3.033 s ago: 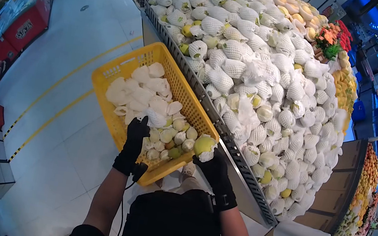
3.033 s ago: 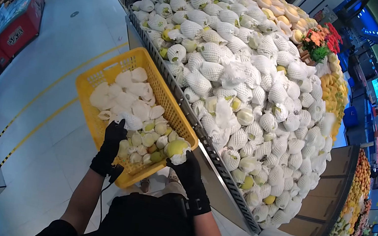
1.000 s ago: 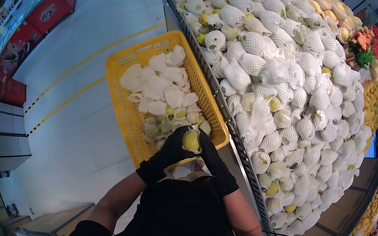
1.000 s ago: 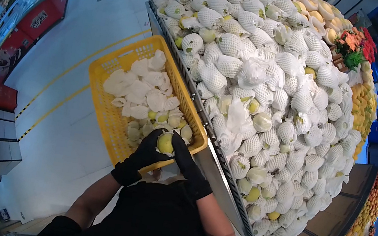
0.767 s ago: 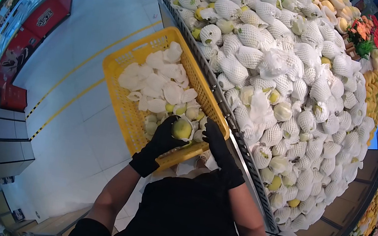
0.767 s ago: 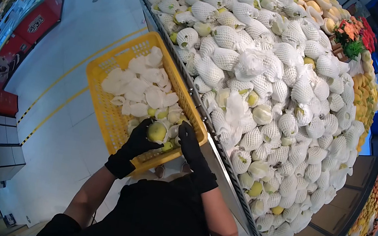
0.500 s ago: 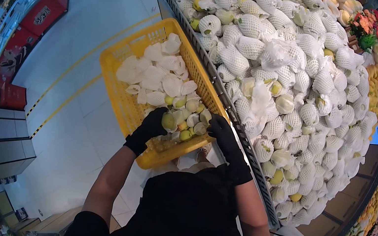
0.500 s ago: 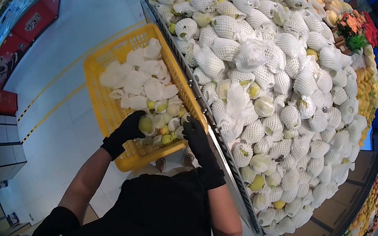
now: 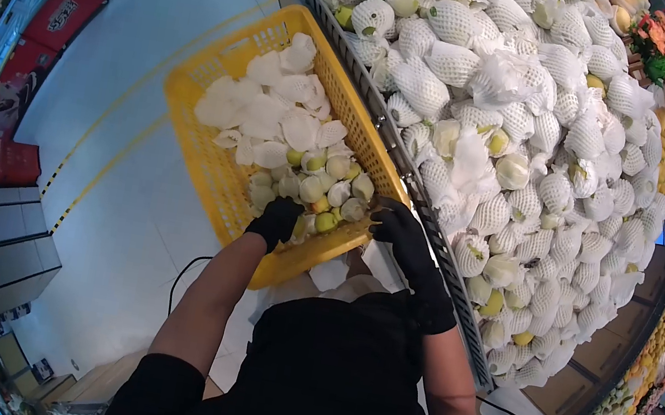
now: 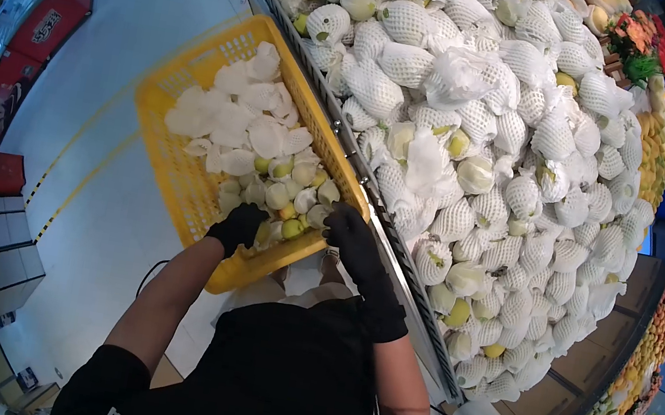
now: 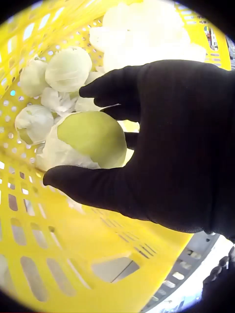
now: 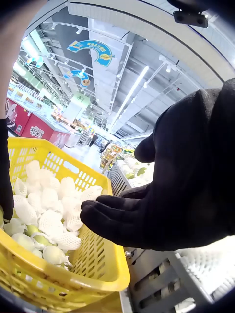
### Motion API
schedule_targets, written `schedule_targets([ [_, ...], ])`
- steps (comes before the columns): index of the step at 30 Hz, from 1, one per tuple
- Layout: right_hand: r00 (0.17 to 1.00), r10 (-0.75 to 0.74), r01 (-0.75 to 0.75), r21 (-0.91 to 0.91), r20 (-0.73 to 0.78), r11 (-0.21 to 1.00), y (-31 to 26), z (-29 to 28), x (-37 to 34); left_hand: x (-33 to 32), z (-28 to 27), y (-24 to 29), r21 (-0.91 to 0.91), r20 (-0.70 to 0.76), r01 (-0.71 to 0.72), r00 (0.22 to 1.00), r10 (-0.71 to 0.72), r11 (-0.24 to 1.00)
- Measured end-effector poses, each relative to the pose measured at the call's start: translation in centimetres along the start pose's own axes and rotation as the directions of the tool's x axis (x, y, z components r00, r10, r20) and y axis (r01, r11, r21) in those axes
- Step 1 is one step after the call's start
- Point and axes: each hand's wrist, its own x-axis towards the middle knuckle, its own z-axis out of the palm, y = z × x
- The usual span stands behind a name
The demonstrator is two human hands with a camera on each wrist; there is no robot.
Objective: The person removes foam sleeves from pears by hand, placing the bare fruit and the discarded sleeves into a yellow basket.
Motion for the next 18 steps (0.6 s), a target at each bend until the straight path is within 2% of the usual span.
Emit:
schedule_targets([
  [3, 0.998, 0.065, -0.065, -0.016, 0.011, 0.998, 0.0, 0.1, -0.4, 0.7, 4.3, -0.6, -0.15, -0.097, -0.026, 0.995, 0.012, 0.988],
  [6, 0.997, 0.075, -0.075, -0.038, 0.009, 0.996, 0.6, -0.2, -0.2, 1.3, 6.0, -0.6, 0.241, 0.05, -0.143, 0.99, 0.135, 0.96],
  [9, 0.996, 0.09, -0.09, -0.007, 0.003, 0.996, 0.4, -0.2, -0.3, 2.3, 8.8, -1.1, 0.261, 0.084, -0.133, 0.99, 0.115, 0.956],
  [12, 0.995, 0.103, -0.103, 0.004, -0.003, 0.995, 0.5, -0.3, -0.1, 1.9, 9.8, -1.6, 0.281, 0.199, -0.239, 0.962, 0.187, 0.93],
  [18, 0.995, 0.1, -0.101, 0.023, 0.02, 0.995, 0.6, 0.0, -0.3, 0.5, 7.2, -1.0, 0.322, 0.218, -0.242, 0.96, 0.177, 0.915],
])
